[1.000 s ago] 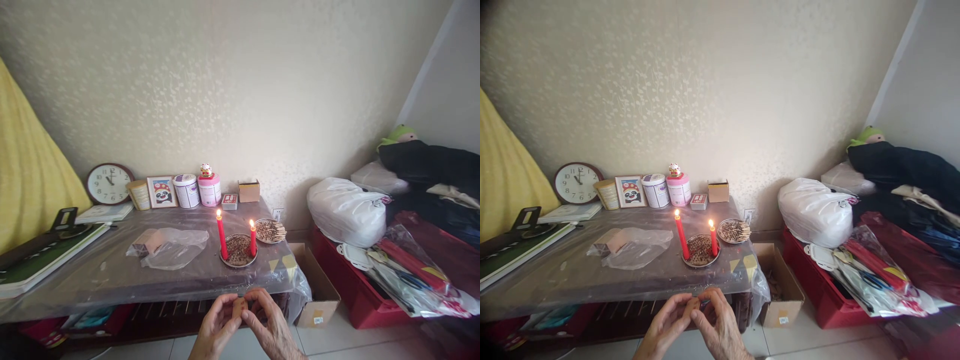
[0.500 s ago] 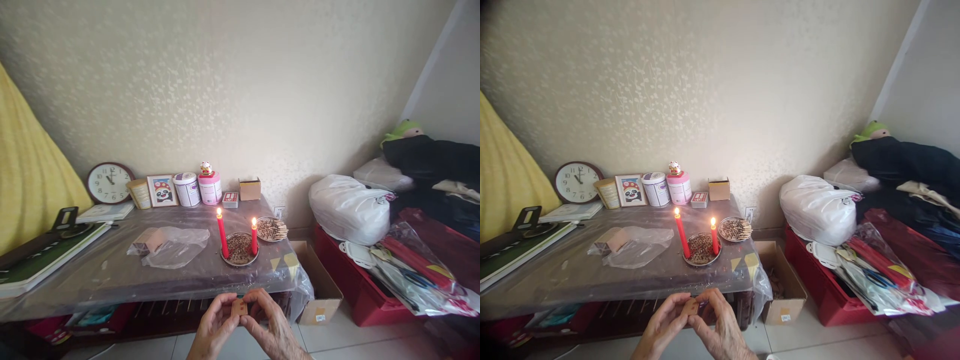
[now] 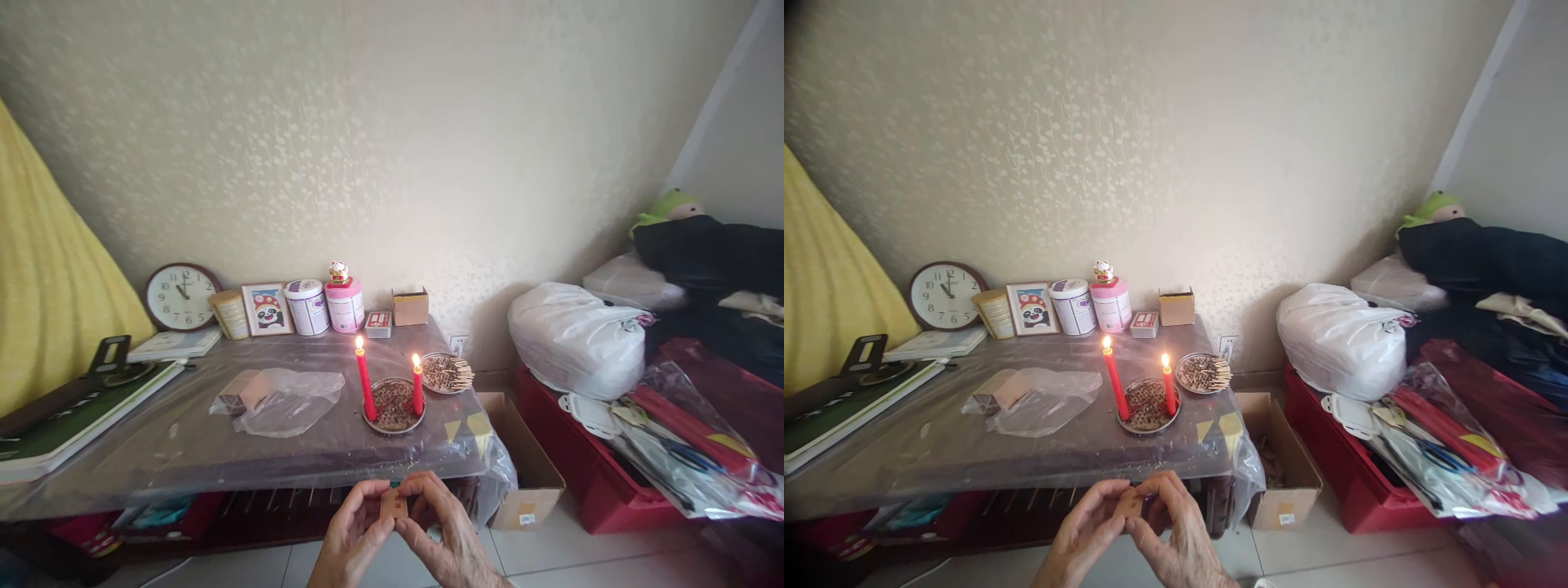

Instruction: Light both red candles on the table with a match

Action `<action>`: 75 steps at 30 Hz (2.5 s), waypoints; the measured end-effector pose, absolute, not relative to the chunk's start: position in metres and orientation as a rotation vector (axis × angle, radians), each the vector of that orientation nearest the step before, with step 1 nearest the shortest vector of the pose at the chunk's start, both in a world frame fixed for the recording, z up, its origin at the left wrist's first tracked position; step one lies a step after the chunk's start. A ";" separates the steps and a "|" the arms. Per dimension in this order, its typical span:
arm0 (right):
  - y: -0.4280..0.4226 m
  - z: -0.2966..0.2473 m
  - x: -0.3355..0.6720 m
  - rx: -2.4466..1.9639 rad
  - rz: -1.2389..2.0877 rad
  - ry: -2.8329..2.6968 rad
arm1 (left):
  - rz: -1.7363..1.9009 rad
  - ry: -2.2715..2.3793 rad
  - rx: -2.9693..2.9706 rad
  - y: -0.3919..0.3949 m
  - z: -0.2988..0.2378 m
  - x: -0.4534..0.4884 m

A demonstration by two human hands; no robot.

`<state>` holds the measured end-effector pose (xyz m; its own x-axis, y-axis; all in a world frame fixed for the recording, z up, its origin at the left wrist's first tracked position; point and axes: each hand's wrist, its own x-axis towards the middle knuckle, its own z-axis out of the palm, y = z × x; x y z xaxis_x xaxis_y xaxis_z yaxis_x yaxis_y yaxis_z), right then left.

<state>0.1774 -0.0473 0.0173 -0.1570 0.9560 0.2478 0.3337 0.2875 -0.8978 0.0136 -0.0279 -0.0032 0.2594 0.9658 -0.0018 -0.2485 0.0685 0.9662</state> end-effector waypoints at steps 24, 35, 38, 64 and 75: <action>-0.045 0.022 0.180 -1.195 0.872 -1.739 | 1.073 0.798 1.186 -0.023 -0.010 0.011; -0.043 0.021 0.179 -1.237 0.886 -1.778 | 1.085 0.720 1.237 -0.019 -0.018 0.011; -0.042 0.020 0.180 -1.241 0.897 -1.788 | 1.090 0.725 1.248 -0.019 -0.020 0.011; -0.040 0.011 0.182 -1.205 0.874 -1.784 | 1.079 0.804 1.279 -0.024 -0.009 0.009; -0.042 0.019 0.183 -1.198 0.885 -1.795 | 1.144 0.838 1.388 -0.026 -0.006 0.010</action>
